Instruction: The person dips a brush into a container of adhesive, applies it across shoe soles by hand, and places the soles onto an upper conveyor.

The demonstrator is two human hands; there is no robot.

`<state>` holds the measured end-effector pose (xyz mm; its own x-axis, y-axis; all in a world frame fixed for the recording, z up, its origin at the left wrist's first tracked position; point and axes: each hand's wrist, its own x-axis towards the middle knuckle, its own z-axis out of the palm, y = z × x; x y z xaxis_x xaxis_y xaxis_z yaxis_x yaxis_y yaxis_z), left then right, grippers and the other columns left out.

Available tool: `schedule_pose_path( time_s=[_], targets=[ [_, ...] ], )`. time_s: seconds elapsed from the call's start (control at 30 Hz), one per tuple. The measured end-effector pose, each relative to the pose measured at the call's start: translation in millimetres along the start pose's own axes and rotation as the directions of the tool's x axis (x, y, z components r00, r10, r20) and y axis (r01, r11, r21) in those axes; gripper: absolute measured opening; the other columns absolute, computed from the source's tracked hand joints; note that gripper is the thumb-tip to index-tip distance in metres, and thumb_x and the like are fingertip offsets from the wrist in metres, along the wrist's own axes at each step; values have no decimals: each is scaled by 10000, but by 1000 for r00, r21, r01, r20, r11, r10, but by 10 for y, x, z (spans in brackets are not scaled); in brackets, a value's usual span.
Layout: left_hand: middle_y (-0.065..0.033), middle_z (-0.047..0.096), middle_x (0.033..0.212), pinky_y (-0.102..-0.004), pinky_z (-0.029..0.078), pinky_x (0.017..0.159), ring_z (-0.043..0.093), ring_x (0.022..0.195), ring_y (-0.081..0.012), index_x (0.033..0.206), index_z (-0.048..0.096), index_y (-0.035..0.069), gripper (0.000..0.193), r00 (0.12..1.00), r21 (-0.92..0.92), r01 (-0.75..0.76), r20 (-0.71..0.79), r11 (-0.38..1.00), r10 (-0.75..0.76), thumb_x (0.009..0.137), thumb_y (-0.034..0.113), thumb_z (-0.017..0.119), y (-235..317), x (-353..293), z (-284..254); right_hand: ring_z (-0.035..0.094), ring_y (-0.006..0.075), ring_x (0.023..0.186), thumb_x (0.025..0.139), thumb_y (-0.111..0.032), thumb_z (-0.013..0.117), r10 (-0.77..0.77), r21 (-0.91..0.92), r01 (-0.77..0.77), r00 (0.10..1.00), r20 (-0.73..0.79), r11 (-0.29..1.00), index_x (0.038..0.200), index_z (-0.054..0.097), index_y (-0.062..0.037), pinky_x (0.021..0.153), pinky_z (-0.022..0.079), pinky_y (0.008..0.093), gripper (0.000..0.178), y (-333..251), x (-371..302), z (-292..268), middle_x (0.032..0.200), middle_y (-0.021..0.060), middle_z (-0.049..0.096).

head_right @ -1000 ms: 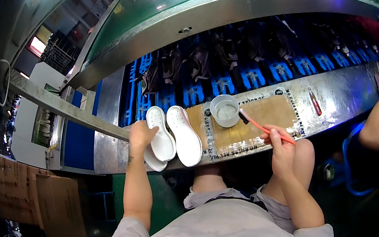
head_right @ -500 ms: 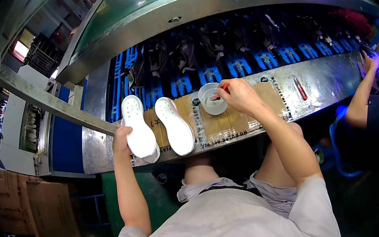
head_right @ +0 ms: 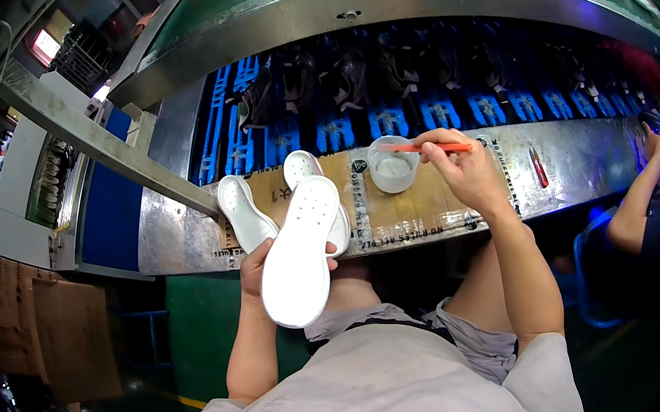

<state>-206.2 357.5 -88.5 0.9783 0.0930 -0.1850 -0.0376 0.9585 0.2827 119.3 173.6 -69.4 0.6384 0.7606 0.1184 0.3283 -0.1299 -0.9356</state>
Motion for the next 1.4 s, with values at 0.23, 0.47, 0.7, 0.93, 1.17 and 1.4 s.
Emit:
schedule_pose_path(
  time_s=[0.23,0.47,0.7,0.93,1.17,1.4],
  targets=[
    [-453,488,1311,-521,654,832,644,1117,-556,1541,301,-98,831,967,-195,244,118,950,-224,1013,499,539,-20,46,79,665,175,866,998,-140,642,-231,189,161,864,447,969,1085,766,-32,853,526,305,186,-393,42,82,959,65,708],
    [-449,534,1248,-542,645,847,660,1079,-561,1520,335,-105,842,941,-228,327,170,917,-293,969,471,604,-42,81,115,659,153,851,994,-133,640,-125,163,63,903,411,985,1047,764,4,807,537,304,193,-123,116,135,928,77,719],
    [-328,583,1315,-482,617,927,678,1151,-424,1554,346,-21,818,998,240,51,11,969,-55,985,533,542,81,273,152,679,161,829,999,-139,645,-155,56,145,946,286,988,1059,762,25,778,533,307,210,-325,-140,299,898,87,736],
    [-192,576,1396,-392,526,1057,620,1265,-255,1574,282,0,805,963,631,-259,113,732,243,985,442,608,401,481,218,634,179,781,942,-82,675,-261,149,222,900,349,964,1034,783,-5,733,513,314,161,-561,-408,266,817,65,744],
    [-120,500,1433,-360,440,1113,522,1322,-217,1574,287,23,899,832,774,-410,101,482,545,923,471,715,504,422,349,640,178,697,950,-86,682,-179,133,140,916,360,981,991,781,-9,656,513,309,133,-740,-656,281,763,70,732],
    [-88,505,1406,-381,411,1123,509,1305,-216,1584,274,60,1010,717,785,-534,225,313,659,849,459,840,445,489,277,648,96,709,1039,-172,596,160,336,-247,951,266,909,975,765,22,674,525,282,265,-773,-808,549,755,44,721]
  ],
)
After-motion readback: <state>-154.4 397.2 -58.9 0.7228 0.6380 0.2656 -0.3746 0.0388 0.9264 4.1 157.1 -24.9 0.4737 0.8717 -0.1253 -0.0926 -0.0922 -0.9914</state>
